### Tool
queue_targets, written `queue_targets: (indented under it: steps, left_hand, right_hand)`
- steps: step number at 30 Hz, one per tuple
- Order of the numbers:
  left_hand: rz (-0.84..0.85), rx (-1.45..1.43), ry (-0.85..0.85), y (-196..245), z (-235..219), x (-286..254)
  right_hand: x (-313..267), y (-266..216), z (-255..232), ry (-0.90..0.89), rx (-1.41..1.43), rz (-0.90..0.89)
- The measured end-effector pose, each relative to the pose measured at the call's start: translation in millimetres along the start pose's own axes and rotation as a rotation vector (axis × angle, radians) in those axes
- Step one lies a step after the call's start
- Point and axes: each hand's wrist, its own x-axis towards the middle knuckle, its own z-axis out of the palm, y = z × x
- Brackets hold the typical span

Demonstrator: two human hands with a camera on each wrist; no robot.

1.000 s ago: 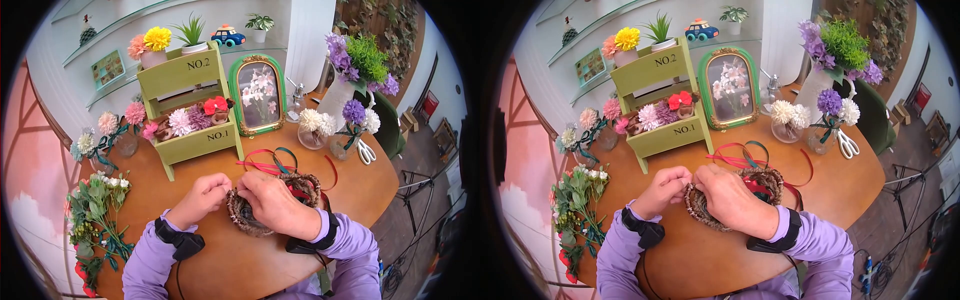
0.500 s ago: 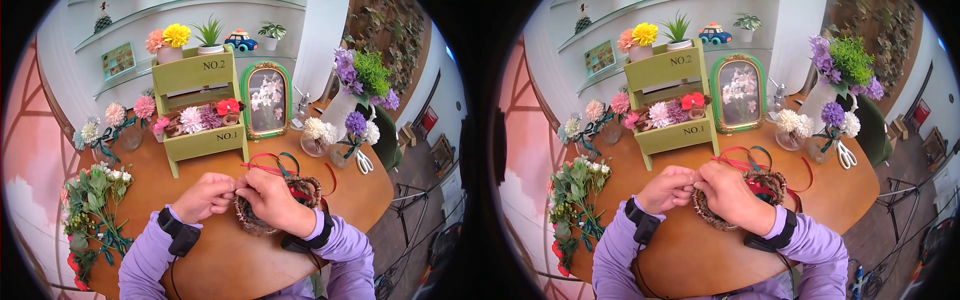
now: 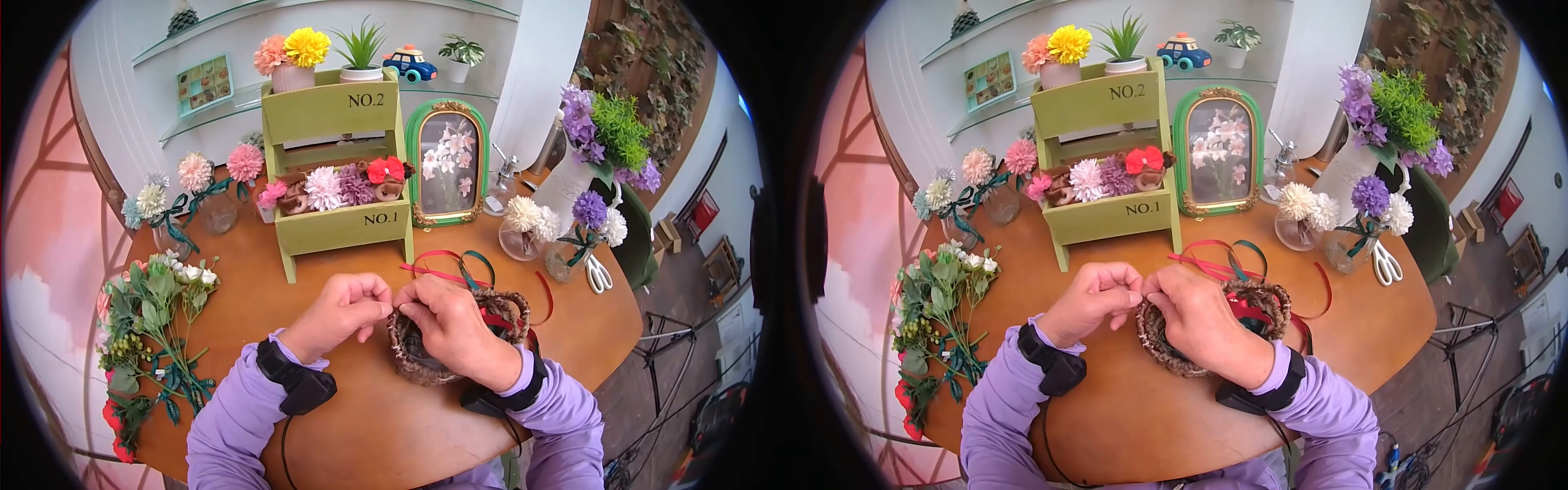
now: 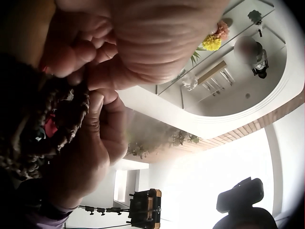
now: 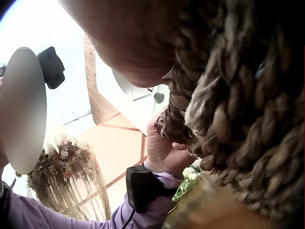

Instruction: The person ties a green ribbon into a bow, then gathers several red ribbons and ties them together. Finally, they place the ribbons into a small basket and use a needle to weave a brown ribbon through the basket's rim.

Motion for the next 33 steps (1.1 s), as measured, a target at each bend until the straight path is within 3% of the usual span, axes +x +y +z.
queue_targets:
  steps: [2, 8, 14, 20, 22, 24, 28, 31, 33]
  left_hand:
    - [0.107, -0.019, 0.086, -3.3, 5.1, 1.3]
    - [0.219, 0.09, 0.202, -10.1, 13.8, 3.7]
    - [0.27, 0.055, 0.213, -7.5, 18.2, 5.0]
    - [0.036, -0.342, 0.087, -3.7, 5.8, 8.1]
    - [0.024, -0.341, 0.098, -2.8, 6.5, 7.3]
    - [0.011, -0.34, 0.111, -1.9, 7.4, 5.8]
    - [0.018, -0.319, 0.112, -0.5, 8.9, 4.6]
    - [0.02, -0.312, 0.11, -1.4, 9.0, 4.1]
    - [0.019, -0.309, 0.107, -1.7, 9.2, 3.9]
  right_hand:
    - [-0.1, 2.0, 0.9, 0.008, -0.026, -0.024]
    - [0.3, 1.3, 0.9, 0.051, -0.058, -0.066]
    - [0.7, 1.0, 1.7, 0.09, -0.07, -0.051]
    - [2.1, -1.3, 4.0, 0.143, -0.003, -0.039]
    - [1.7, -0.2, 3.7, 0.153, 0.003, -0.068]
    - [0.0, -0.4, 1.3, 0.13, 0.085, 0.095]
    - [-0.4, -2.1, -4.0, 0.115, 0.101, 0.124]
    - [-0.6, -13.6, -14.5, 0.006, 0.063, 0.243]
    - [-1.1, -18.3, -20.2, -0.169, -0.002, 0.282]
